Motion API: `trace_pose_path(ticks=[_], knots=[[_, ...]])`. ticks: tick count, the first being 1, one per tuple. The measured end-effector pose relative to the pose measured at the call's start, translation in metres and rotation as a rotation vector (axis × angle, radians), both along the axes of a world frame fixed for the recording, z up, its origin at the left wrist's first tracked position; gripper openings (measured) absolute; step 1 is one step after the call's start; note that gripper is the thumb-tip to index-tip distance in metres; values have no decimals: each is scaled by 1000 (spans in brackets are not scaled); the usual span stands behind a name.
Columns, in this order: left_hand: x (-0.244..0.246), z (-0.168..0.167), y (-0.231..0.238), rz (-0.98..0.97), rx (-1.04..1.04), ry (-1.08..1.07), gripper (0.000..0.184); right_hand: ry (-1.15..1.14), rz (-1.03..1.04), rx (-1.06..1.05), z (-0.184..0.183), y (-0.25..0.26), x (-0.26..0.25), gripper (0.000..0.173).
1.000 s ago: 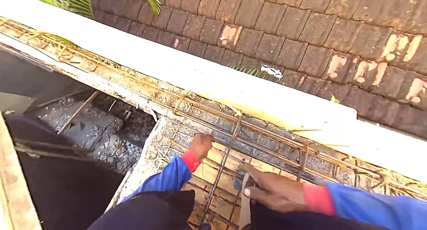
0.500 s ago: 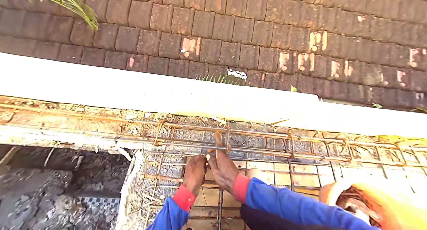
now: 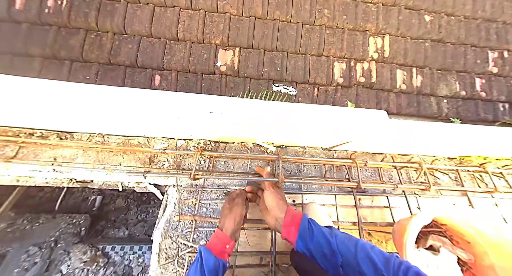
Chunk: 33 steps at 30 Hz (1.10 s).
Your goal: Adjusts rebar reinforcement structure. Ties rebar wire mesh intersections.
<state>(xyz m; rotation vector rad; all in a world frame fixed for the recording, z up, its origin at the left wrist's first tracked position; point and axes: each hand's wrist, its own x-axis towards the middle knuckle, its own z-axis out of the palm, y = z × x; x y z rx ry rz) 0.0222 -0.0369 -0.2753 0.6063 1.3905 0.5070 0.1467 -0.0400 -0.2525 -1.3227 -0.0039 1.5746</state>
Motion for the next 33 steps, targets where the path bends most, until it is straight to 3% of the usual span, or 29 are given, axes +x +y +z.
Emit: trace_pose_path(ticks=[2,7,11,13,15,20,23,28,33], knots=[[1,1,1,32,-6,-12,37,178,-105,31,-7,14,-1,54],[0,1,1,32,-14,-23,35,499,-316,129,-5,22,-7,28],[-4,-2,3,-5,36,-22,28,382,-301,5,5,5,-4,25],[-7,-3,2,-38,42,-10,28,258,-139,-30,9,-13,3,24],[-10,1,-1,-65,45,0,28,98,180,-3,18,-34,9,31],[-25,13,-48,-259,67,84,34,-274,784,147,22,-68,22,32],[-37,21,-63,-178,99,-22,33,-519,1029,264,17,-80,48,36],[-34,20,-71,-197,188,-38,34,-636,1017,295,11,-113,86,35],[-21,9,-87,-171,295,-91,32,-681,1061,415,17,-117,91,36]])
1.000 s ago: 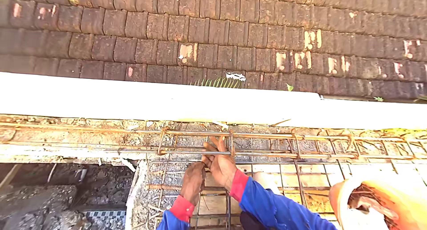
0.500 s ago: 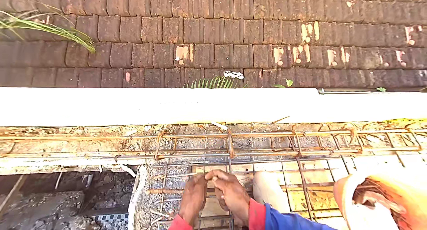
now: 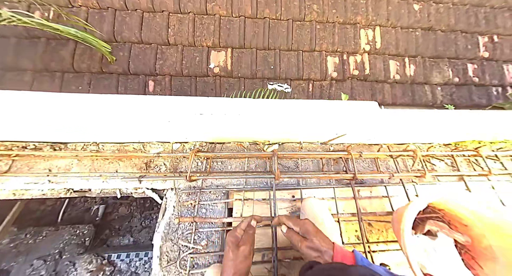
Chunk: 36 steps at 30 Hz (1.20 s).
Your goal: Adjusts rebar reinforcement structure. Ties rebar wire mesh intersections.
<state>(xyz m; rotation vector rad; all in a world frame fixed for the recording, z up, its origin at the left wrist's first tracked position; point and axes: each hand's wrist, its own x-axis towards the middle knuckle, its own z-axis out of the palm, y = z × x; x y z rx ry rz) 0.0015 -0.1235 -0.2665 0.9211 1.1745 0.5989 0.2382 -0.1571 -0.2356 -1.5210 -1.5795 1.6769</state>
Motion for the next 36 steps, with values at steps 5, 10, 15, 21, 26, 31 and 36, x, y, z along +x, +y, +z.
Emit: trace_pose_path(ticks=[5,10,15,21,26,31,36], knots=[[9,1,-9,-16,43,44,31,32,70,57,-1,-3,3,39],[16,-4,-14,-29,127,130,33,-29,121,-14,-13,3,-10,43],[15,-1,-12,-44,132,208,34,-18,90,-43,-15,1,-2,41],[20,1,1,54,-178,-6,36,12,72,-180,-10,15,-11,39],[40,1,21,215,-485,-224,27,-25,175,-15,-13,25,-3,44],[50,1,21,203,-487,-232,19,-183,-129,-64,-3,50,20,51],[56,-4,17,190,-413,-130,21,-57,-590,-119,-15,91,17,24]])
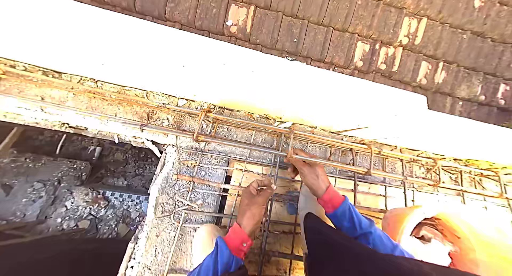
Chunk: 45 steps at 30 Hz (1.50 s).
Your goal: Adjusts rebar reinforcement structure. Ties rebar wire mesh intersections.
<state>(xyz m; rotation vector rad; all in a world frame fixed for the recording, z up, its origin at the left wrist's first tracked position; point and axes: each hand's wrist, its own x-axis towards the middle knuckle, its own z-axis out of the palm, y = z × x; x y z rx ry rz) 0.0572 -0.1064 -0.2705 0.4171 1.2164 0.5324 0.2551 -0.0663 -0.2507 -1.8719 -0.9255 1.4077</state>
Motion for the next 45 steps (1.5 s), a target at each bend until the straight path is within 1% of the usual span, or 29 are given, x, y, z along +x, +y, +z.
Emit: trace_pose_path(ticks=[4,6,8,10,11,13,15,20,22,24,26,27,30,32,34,37,39,41,42,43,45], knots=[[2,1,-3,-52,64,59,24,222,-1,-58,-11,15,-3,24],[3,1,-3,-100,91,93,26,427,-47,-119,-16,17,4,24],[4,-2,-6,-129,119,115,28,688,-14,-220,-19,21,11,27],[5,-4,-8,-136,133,122,27,846,20,-263,-23,26,11,26],[5,-5,-9,-136,134,127,25,880,-10,-256,-24,27,9,24],[6,-4,-9,-124,133,133,22,858,-119,-224,-22,25,1,18],[2,-4,-9,-88,132,126,30,829,-248,-170,-22,18,-6,18],[-10,-5,-5,-99,144,132,32,608,-483,-63,-14,14,-6,16],[-13,-5,-5,-101,146,138,32,636,-572,-55,-8,19,-2,20],[-13,-7,-5,-109,160,143,32,744,-626,-50,-3,19,-5,26],[-12,-10,-6,-114,177,144,32,865,-627,-9,0,17,-7,35],[-13,-11,-6,-125,184,149,32,882,-637,10,-1,18,-9,35],[-19,-13,-3,-164,201,190,31,782,-735,59,-4,32,-13,29],[-25,-14,0,-187,222,253,30,752,-747,80,-9,40,-10,28],[-31,-12,8,-234,209,306,30,840,-686,93,-15,39,-5,30],[-35,-6,17,-316,174,298,29,1029,-609,115,-22,16,2,28],[-34,-7,19,-363,195,299,29,1138,-620,179,-20,5,-4,31],[-33,-5,20,-413,193,305,29,1163,-636,224,-21,6,-4,34],[-34,-3,22,-438,176,306,29,1158,-629,237,-24,9,1,35],[-35,-2,24,-458,157,311,29,1096,-643,227,-25,16,7,37],[-37,0,30,-487,136,317,29,909,-671,171,-23,30,20,42]])
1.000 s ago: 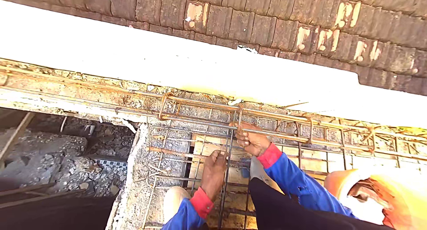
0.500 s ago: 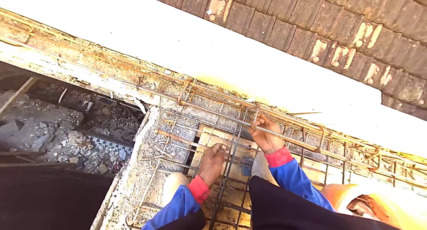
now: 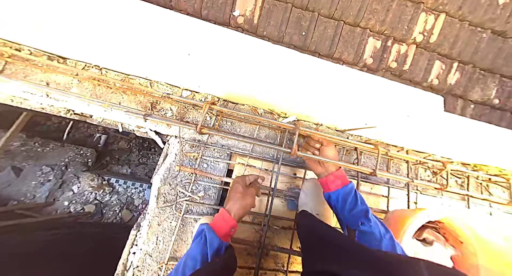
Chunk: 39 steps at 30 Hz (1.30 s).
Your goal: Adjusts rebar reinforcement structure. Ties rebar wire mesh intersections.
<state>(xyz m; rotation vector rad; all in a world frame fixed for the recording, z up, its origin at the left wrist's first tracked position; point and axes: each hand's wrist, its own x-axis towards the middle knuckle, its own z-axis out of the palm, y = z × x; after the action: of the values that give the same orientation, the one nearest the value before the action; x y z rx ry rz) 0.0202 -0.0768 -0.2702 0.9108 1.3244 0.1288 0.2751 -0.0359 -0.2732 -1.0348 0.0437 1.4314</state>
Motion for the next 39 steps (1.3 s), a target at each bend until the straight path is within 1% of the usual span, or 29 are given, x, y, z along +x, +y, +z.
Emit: trace_pose_path(ticks=[1,2,4,5,7,9,11,13,14,15,16,18,19,20,22,25,26,27,28,29,30,32,34,35,37,38,39], knots=[[0,0,1,0,-4,-4,29,-51,21,-12,0,2,6,43],[-1,0,1,13,-12,-20,29,-52,53,-4,-1,0,10,42],[-2,1,-1,69,-34,-69,27,57,101,33,-6,-13,12,36],[-1,3,-2,104,-47,-91,27,98,90,34,-9,-23,10,33],[4,7,-2,184,-85,-132,27,225,-45,26,-7,-43,4,30],[12,11,1,295,-124,-171,28,335,-144,36,4,-52,-2,35],[18,14,6,419,-203,-236,26,378,-106,69,14,-54,-8,36],[25,16,20,543,-334,-304,21,345,-69,161,17,-42,-11,34],[28,16,26,581,-394,-318,24,323,-72,212,13,-36,-9,32],[28,14,30,576,-425,-340,27,281,-91,220,6,-31,-3,32],[27,12,32,549,-406,-355,31,226,-99,179,-1,-29,7,36],[24,9,28,478,-268,-329,31,148,-20,45,-12,-32,28,41],[24,7,26,448,-209,-290,29,157,34,18,-14,-36,33,39],[23,7,27,419,-185,-255,26,184,49,23,-12,-40,33,38],[22,10,30,381,-208,-212,24,318,-27,94,-2,-47,26,36],[26,14,30,395,-204,-212,27,513,-64,220,12,-60,14,46],[28,13,27,424,-188,-219,29,556,-22,239,12,-67,16,49],[29,13,23,428,-172,-225,31,570,42,215,12,-74,21,46],[29,11,20,412,-147,-223,33,560,112,139,11,-82,28,37],[28,8,17,389,-105,-202,33,511,195,35,12,-88,36,28],[27,4,15,367,-52,-169,32,431,281,-23,13,-93,44,26],[25,-1,15,348,23,-76,36,117,486,-83,22,-98,53,32],[27,4,17,374,3,-8,45,-248,726,-103,32,-97,47,36],[29,8,17,397,-29,-21,47,-394,836,-80,37,-94,38,36],[34,15,16,452,-77,-119,41,-634,1020,25,46,-90,13,34],[37,19,16,475,-80,-161,37,-708,1069,83,49,-86,1,33],[39,23,18,498,-74,-182,35,-744,1074,131,51,-83,-10,33]])
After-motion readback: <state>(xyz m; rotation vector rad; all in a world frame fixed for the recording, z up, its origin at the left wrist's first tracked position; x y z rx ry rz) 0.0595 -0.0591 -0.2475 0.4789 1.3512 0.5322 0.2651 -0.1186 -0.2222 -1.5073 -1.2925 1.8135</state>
